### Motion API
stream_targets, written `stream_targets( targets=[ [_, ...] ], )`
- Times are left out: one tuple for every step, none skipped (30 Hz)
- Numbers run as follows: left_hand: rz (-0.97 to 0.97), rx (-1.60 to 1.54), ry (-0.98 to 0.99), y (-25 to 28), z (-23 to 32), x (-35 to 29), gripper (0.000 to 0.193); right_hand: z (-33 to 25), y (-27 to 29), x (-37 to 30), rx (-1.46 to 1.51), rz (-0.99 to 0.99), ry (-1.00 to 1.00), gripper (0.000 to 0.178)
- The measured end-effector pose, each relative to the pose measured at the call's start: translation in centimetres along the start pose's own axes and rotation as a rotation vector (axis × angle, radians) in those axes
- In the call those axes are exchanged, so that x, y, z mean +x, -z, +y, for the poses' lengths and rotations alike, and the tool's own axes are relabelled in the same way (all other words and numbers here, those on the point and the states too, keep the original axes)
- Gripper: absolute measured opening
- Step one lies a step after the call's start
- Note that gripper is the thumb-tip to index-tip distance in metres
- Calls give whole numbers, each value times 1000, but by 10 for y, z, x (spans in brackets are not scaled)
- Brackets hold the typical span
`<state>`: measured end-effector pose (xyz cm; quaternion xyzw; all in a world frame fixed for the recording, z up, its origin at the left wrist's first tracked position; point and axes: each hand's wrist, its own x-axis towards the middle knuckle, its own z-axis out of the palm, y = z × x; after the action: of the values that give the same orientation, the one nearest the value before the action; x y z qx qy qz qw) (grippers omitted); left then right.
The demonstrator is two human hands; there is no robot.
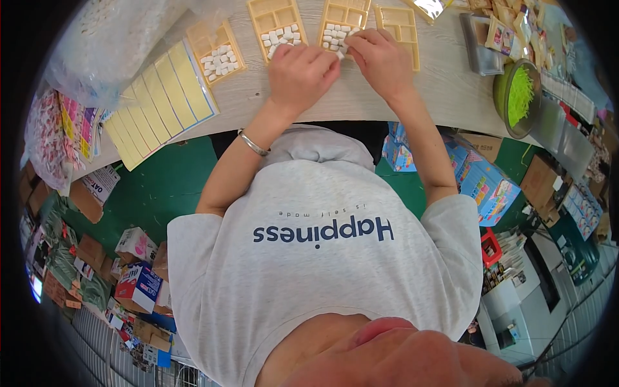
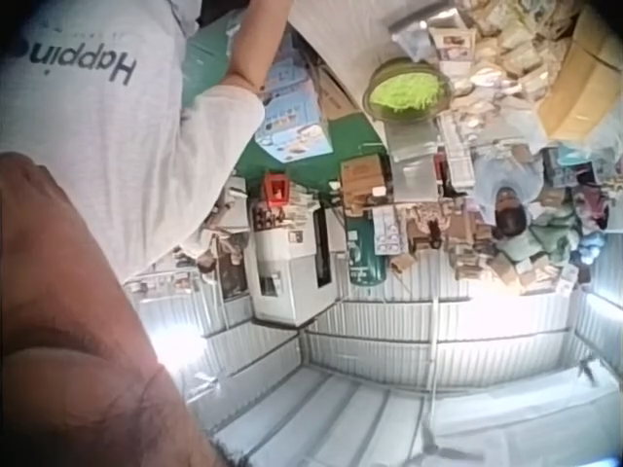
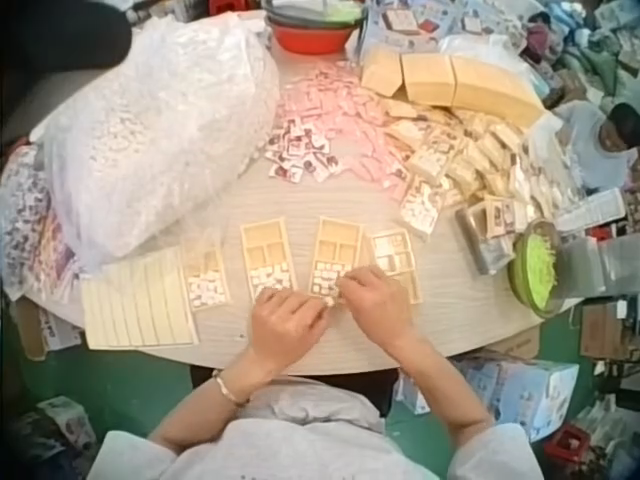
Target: The recorder is packaging small white candies and pink sachets into segmented plastic trays and then applying labels.
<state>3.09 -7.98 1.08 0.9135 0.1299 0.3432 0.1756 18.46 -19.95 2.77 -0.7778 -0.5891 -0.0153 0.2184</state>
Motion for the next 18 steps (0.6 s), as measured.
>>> stream_targets(
  targets=[
    [-1,-4,-2,1,-3,4,9,1,0,-2,-3,0,-4,16],
    [-44,41,24,1,-8,6,9,-2,1,-2,43,54,-54,18],
    [-87,84,50,1,-13,9,10,-3,2,-2,88,108,-106,19],
    [-87,89,55,1,-15,11,10,-1,0,-2,92,107,-101,19],
    [-141,58,77,1,-17,14,11,1,0,-6,104,80,-112,19],
    [-195,26,99,0,-18,15,14,2,-2,-8,116,54,-123,19],
    [-195,25,99,-1,-20,14,14,3,-4,-10,116,53,-124,19],
    [-195,1,84,-2,-21,13,19,2,-5,-10,88,37,-124,17],
    [-195,-23,70,-2,-22,11,24,2,-6,-11,60,21,-125,15],
    [-196,-24,71,-2,-22,7,24,2,-6,-10,60,20,-125,15],
    [-237,25,23,-2,-21,6,32,4,-5,-8,89,51,-112,14],
    [-277,74,-25,-2,-20,4,41,5,-5,-7,118,81,-98,13],
    [-275,73,-24,-1,-18,1,41,6,-4,-7,116,80,-97,13],
    [-313,120,-32,3,-11,0,51,6,-3,-7,105,136,-132,14],
    [-351,168,-40,5,-7,-1,62,6,-2,-7,93,192,-168,15],
    [-348,166,-38,3,-6,-2,62,9,-2,-7,91,190,-165,15],
    [-441,194,-12,2,-5,-4,70,12,-3,-5,73,130,-144,16],
    [-533,222,13,1,-5,-5,78,14,-2,-4,55,70,-122,18]
  ],
)
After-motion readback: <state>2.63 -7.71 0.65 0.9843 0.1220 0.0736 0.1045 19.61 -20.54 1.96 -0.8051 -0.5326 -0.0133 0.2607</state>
